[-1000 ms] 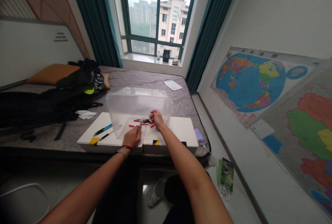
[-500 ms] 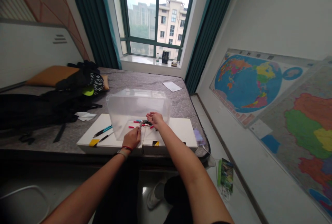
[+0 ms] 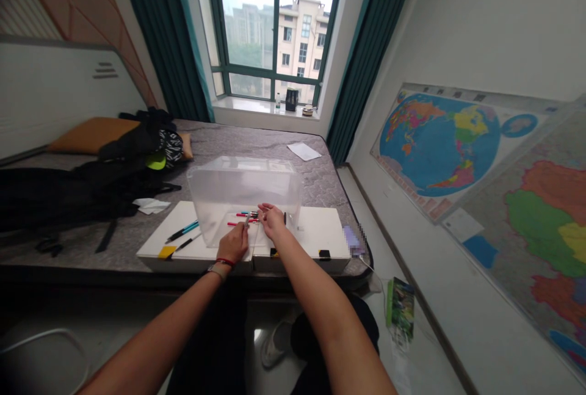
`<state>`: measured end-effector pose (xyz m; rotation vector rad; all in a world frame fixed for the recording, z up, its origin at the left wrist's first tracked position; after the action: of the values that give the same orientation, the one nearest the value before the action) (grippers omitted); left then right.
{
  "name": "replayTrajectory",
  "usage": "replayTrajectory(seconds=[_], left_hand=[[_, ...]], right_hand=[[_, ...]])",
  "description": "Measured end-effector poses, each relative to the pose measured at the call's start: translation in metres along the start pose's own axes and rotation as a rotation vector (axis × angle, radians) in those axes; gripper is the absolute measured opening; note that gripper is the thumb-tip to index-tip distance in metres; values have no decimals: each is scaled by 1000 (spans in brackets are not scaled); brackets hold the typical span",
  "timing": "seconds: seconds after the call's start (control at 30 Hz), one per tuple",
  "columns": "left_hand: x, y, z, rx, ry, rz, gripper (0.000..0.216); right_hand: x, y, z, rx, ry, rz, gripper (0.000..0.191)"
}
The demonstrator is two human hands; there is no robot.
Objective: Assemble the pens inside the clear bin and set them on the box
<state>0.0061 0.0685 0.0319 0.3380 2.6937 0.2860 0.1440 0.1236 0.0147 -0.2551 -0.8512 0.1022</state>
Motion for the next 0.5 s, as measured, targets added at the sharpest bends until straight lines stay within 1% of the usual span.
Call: replayTrajectory(seconds=[0.13,0.27,0.4,0.5], left_hand=[[6,1,4,11,9,-28,26],[9,1,8,30,-1,-26,23],[10,2,8,33,-10,-49,23],[8,3,7,47,-11,-59,26]], right_hand=[[-25,-3,1,38,-26,-2,40],[-44,-6,11,117,12,-8,40],[-52,-10,22,209,29,-17,47],[-54,-12,22,223,37,-16,49]])
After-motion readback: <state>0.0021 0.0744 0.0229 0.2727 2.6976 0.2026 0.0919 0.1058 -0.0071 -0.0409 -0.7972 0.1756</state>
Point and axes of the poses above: each hand's wrist, its own y-axis towards the middle knuckle, its own z-axis out of the palm, x = y × z, the point moved 9 cm from there along y, towards the middle knuckle, and after that the axes turned 7 degrees about x, right-handed, at the moved point
